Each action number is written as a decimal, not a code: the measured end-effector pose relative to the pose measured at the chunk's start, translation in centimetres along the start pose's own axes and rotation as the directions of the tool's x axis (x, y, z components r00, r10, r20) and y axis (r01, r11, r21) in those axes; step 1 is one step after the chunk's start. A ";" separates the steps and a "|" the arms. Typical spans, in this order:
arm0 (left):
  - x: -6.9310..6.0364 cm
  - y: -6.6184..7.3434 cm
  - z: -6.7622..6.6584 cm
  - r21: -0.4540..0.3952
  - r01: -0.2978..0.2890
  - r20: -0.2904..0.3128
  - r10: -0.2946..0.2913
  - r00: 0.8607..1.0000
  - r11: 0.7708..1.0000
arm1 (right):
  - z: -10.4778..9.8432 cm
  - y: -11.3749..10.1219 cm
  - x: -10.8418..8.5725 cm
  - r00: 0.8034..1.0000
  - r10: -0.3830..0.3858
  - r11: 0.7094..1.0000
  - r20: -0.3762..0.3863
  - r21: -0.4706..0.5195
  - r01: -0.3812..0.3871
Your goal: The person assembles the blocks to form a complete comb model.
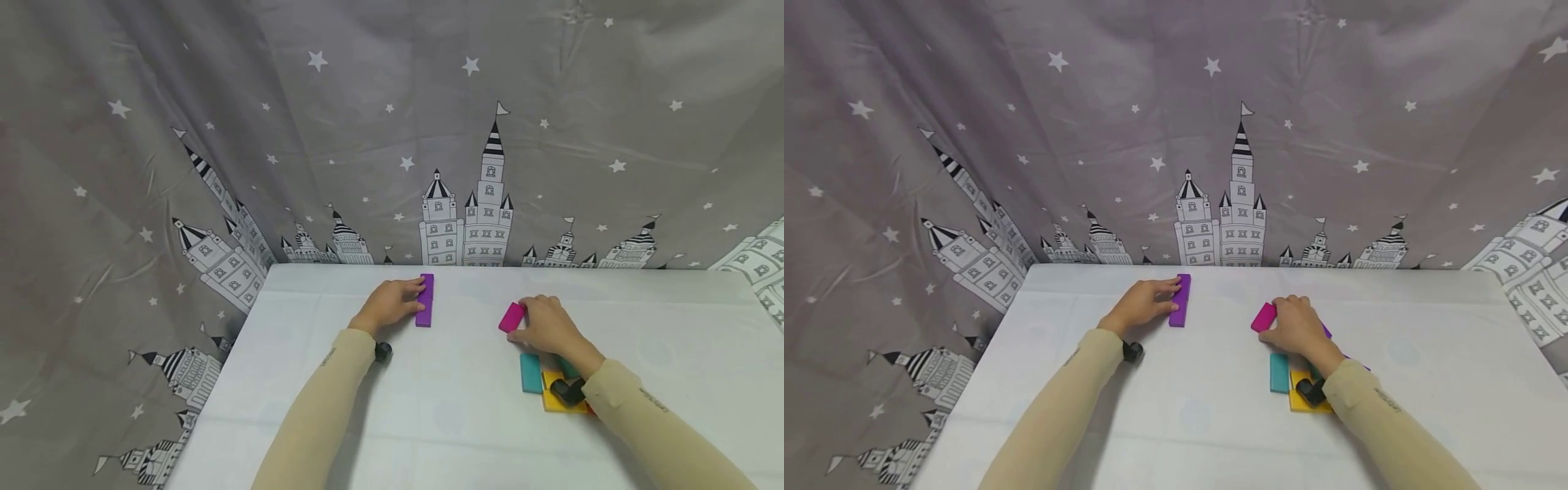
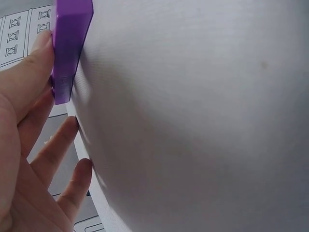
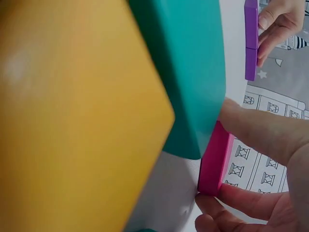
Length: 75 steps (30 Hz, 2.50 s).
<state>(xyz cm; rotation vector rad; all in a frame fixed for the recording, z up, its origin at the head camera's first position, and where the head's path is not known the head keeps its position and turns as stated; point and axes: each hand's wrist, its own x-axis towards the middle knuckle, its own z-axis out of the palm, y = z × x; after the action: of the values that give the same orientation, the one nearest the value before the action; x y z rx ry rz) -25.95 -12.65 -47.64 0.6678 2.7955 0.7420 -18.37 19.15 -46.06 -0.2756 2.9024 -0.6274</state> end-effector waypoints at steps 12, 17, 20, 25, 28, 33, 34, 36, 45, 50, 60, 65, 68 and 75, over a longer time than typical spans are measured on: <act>-0.2 -0.1 0.2 -0.002 0.002 0.010 -0.002 1.000 1.000 | -0.2 -0.5 0.1 1.000 -0.010 0.999 -0.002 0.051 0.010; -0.2 -0.1 0.1 -0.011 0.005 0.003 -0.005 1.000 1.000 | -0.6 -1.9 -0.1 0.999 -0.026 0.995 -0.027 0.100 0.029; -0.2 -0.1 0.1 -0.015 -0.003 0.000 0.003 1.000 1.000 | -0.5 -2.7 -0.2 0.998 -0.044 0.990 -0.038 0.131 0.049; -0.2 -0.2 0.1 -0.009 -0.012 0.001 0.012 1.000 1.000 | -0.3 -4.0 -0.2 0.996 -0.071 0.983 -0.048 0.168 0.078; -0.2 -0.3 0.0 -0.008 -0.009 0.001 0.009 1.000 1.000 | -0.1 -4.8 -0.2 0.994 -0.088 0.980 -0.060 0.171 0.098; -0.2 -0.3 0.0 -0.007 -0.007 -0.001 0.007 1.000 1.000 | 0.5 -6.0 0.0 0.987 -0.136 0.974 -0.087 0.169 0.149; -0.2 -0.3 0.0 -0.005 -0.006 -0.001 0.006 1.000 1.000 | 0.7 -6.2 0.0 0.985 -0.147 0.972 -0.094 0.169 0.161; -0.2 -0.3 0.0 -0.002 -0.004 -0.002 0.004 1.000 1.000 | 1.1 -6.7 0.1 0.981 -0.164 0.969 -0.107 0.168 0.181; -0.1 0.0 0.2 -0.009 -0.005 0.014 0.005 1.000 1.000 | 2.5 -8.9 0.0 0.977 -0.194 0.965 -0.090 0.164 0.207; -0.2 -0.2 0.2 -0.013 -0.017 0.001 0.017 1.000 1.000 | 3.4 -9.9 0.1 0.974 -0.207 0.959 -0.086 0.179 0.220; -0.2 -0.3 0.2 -0.009 -0.012 -0.008 0.011 1.000 1.000 | 5.1 -10.8 0.7 0.978 -0.198 0.956 -0.063 0.206 0.207; -0.2 -0.4 0.2 0.005 -0.012 -0.004 0.012 1.000 1.000 | 5.8 -11.1 0.9 0.975 -0.210 0.953 -0.070 0.206 0.220; -0.2 -0.4 0.2 0.005 -0.017 -0.007 0.017 1.000 1.000 | 6.3 -11.2 1.1 0.972 -0.224 0.953 -0.075 0.193 0.235; -0.2 -0.3 0.3 0.002 -0.015 -0.011 0.015 1.000 1.000 | 6.9 -11.7 1.6 0.971 -0.233 0.957 -0.056 0.161 0.239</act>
<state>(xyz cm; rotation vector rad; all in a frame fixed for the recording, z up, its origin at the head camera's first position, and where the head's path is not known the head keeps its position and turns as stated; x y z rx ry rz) -25.80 -12.87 -48.04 0.6884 2.8043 0.7488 -16.88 5.67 -47.55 -0.6004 2.8507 -0.9166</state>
